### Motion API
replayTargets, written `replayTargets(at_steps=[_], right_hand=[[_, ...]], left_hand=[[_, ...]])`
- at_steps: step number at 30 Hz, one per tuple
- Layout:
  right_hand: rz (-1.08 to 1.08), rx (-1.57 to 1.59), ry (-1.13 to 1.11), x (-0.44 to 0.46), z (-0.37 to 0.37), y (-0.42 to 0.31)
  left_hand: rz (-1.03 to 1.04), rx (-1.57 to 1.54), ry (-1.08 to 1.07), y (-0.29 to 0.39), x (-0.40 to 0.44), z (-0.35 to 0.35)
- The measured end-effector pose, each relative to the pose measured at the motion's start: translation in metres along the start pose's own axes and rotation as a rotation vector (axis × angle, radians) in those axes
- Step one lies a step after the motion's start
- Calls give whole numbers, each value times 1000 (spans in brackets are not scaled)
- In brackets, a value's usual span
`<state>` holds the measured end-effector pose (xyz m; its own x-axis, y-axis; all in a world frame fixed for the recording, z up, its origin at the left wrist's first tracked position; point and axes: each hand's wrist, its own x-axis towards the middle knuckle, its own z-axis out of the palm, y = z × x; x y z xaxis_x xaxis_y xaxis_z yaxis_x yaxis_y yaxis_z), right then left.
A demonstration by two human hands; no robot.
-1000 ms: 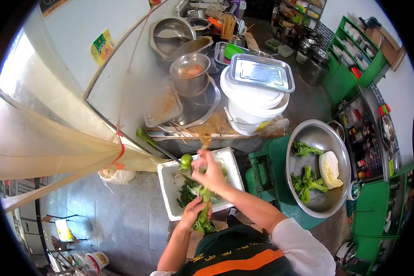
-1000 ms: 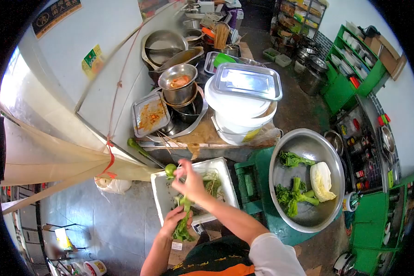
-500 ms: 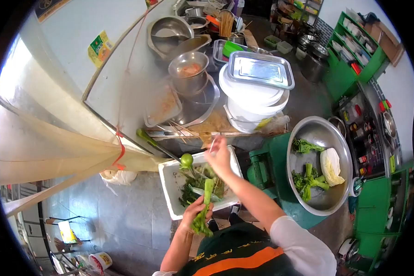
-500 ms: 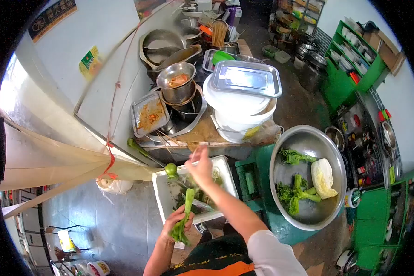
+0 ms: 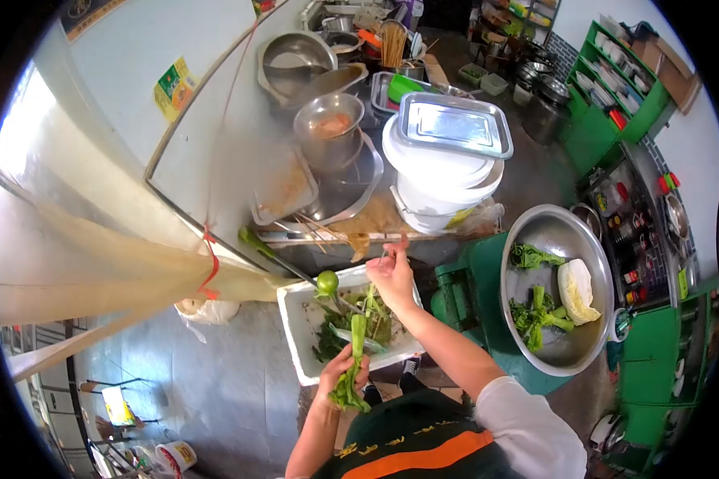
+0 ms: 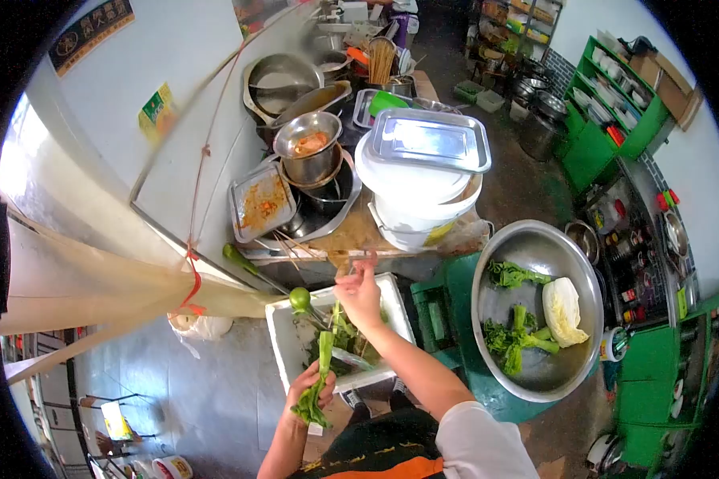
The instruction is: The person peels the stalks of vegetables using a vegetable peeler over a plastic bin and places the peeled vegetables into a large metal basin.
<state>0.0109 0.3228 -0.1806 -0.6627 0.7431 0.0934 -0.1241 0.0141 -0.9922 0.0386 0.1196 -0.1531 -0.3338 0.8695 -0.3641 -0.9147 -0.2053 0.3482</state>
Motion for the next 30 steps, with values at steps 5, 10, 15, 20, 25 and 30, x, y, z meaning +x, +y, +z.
replayTargets(at_steps=[5,10,15,20,25,30], right_hand=[[143,34,-362,-43,12,-25],[43,-52,53,17,-4,-3],[293,264,-196,-26,4,-24],[83,45,-167,-19,10,-19],[90,317,7,11,-2,10],[209,201,-291,-27,11,-15]], left_hand=[[-45,26,71,-2,5,0],[-36,-41,-111,0,-3,12],[-9,-367,-170,-12,7,-2],[-10,-516,-256,-9,5,2],[-9,-459,-252,-15,-3,-3],[-52,-341,-199,-8,2,-1]])
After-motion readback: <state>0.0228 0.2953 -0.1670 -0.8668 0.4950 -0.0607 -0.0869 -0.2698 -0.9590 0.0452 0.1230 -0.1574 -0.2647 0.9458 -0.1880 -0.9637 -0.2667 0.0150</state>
